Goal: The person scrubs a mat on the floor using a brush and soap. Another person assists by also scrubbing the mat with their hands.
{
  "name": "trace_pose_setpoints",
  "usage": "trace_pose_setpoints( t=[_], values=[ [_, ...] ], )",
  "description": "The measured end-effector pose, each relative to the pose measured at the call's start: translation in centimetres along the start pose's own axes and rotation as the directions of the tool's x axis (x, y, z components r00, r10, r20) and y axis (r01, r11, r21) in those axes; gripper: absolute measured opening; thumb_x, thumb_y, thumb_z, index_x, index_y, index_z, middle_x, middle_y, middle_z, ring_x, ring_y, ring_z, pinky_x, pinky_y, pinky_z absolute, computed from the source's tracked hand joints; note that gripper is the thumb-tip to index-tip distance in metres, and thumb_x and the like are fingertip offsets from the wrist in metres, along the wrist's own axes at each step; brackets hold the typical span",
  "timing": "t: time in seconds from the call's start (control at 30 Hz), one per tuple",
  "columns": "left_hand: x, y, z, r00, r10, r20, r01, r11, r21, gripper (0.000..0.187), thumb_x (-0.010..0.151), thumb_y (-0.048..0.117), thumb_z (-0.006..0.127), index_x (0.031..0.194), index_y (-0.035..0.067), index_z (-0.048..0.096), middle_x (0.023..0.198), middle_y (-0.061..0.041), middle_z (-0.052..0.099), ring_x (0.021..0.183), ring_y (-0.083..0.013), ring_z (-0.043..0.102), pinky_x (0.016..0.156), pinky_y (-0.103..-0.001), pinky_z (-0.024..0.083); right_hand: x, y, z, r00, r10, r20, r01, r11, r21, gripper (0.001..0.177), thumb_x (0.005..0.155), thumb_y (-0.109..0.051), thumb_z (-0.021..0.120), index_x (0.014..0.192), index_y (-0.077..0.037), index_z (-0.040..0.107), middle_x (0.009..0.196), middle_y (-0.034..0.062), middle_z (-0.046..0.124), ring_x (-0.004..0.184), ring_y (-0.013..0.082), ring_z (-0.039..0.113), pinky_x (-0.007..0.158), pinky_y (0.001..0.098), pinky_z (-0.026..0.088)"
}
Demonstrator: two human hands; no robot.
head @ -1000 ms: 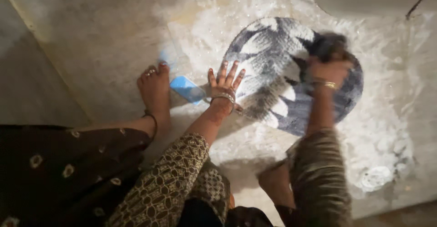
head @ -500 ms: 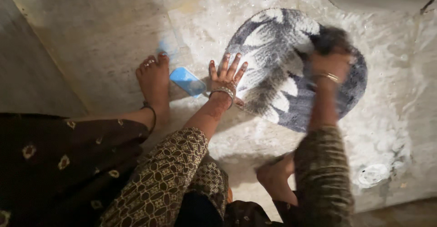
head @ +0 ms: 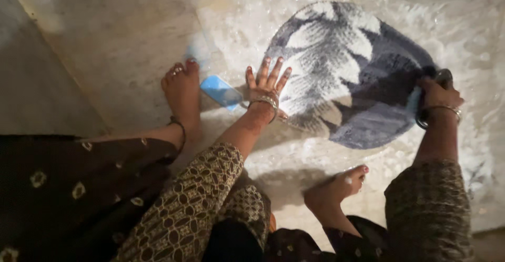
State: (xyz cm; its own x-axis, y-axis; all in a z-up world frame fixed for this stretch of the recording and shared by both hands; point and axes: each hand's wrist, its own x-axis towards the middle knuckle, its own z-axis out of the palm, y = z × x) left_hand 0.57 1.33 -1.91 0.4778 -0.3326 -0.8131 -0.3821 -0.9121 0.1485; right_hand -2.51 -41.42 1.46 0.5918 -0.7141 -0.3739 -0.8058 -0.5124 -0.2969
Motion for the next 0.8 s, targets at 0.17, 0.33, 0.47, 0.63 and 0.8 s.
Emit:
trace_pose_setpoints(
  t=[0.17, 0.33, 0.47, 0.63, 0.8],
  values=[
    [0.8, 1.1, 1.0, 0.996, -0.053, 0.066, 0.050, 0.997, 0.052, 0.155, 0.056, 0.085, 0.077, 0.163, 0.029, -0.019, 0.166, -0.010, -0.036, 0.152, -0.0442, -0.027, 0.112, -0.080, 0.000, -7.1, -11.3, 10.1, 0.972, -0.131, 0.196, 0.146, 0.987, -0.066, 0.099, 0.071, -0.064, 0.080, 0.149, -0.007, 0.057, 0.146, 0.0207, 0.064, 0.134, 0.0371, 0.062, 0.113, 0.0445, 0.049],
    [1.2, 1.7, 1.5, 0.988, -0.088, 0.130, 0.066, 0.985, 0.162, 0.139, 0.063, 0.086, 0.072, 0.164, 0.033, -0.008, 0.169, -0.008, -0.031, 0.156, -0.0480, -0.027, 0.114, -0.084, -0.001, -13.8, -20.1, 16.3, 0.791, -0.515, 0.332, 0.580, 0.804, -0.134, 0.097, 0.065, -0.053, 0.084, 0.148, -0.016, 0.050, 0.145, 0.0249, 0.051, 0.123, 0.0435, 0.055, 0.099, 0.0472, 0.047],
    [0.2, 1.2, 1.0, 0.998, -0.051, 0.029, 0.050, 0.998, 0.027, 0.156, 0.055, 0.084, 0.080, 0.164, 0.031, -0.019, 0.166, -0.007, -0.036, 0.152, -0.0420, -0.028, 0.113, -0.080, 0.001, -4.8, -7.1, 8.2, 0.903, -0.339, 0.263, 0.314, 0.940, 0.133, 0.062, 0.081, -0.039, 0.077, 0.134, -0.007, 0.071, 0.130, 0.0157, 0.074, 0.119, 0.0341, 0.071, 0.104, 0.0422, 0.054],
    [0.4, 1.8, 0.6, 0.994, -0.098, 0.049, 0.095, 0.994, 0.054, 0.157, 0.054, 0.081, 0.082, 0.163, 0.033, -0.020, 0.165, -0.006, -0.037, 0.152, -0.0429, -0.028, 0.113, -0.082, 0.003, -1.7, 8.7, -0.2, 0.956, 0.286, 0.063, -0.285, 0.958, -0.016, 0.060, 0.081, -0.036, 0.086, 0.131, -0.006, 0.074, 0.121, 0.0116, 0.072, 0.108, 0.0256, 0.067, 0.096, 0.0396, 0.054],
    [1.1, 1.7, 1.0, 0.997, -0.079, 0.020, 0.078, 0.995, 0.058, 0.154, 0.057, 0.082, 0.080, 0.163, 0.030, -0.020, 0.166, -0.009, -0.035, 0.151, -0.0461, -0.028, 0.110, -0.082, 0.005, -9.4, -2.6, 10.6, 0.999, -0.034, 0.041, 0.038, 0.994, -0.101, 0.113, 0.065, -0.065, 0.090, 0.139, 0.009, 0.046, 0.133, 0.0238, 0.064, 0.121, 0.0404, 0.063, 0.104, 0.0459, 0.050]
  ],
)
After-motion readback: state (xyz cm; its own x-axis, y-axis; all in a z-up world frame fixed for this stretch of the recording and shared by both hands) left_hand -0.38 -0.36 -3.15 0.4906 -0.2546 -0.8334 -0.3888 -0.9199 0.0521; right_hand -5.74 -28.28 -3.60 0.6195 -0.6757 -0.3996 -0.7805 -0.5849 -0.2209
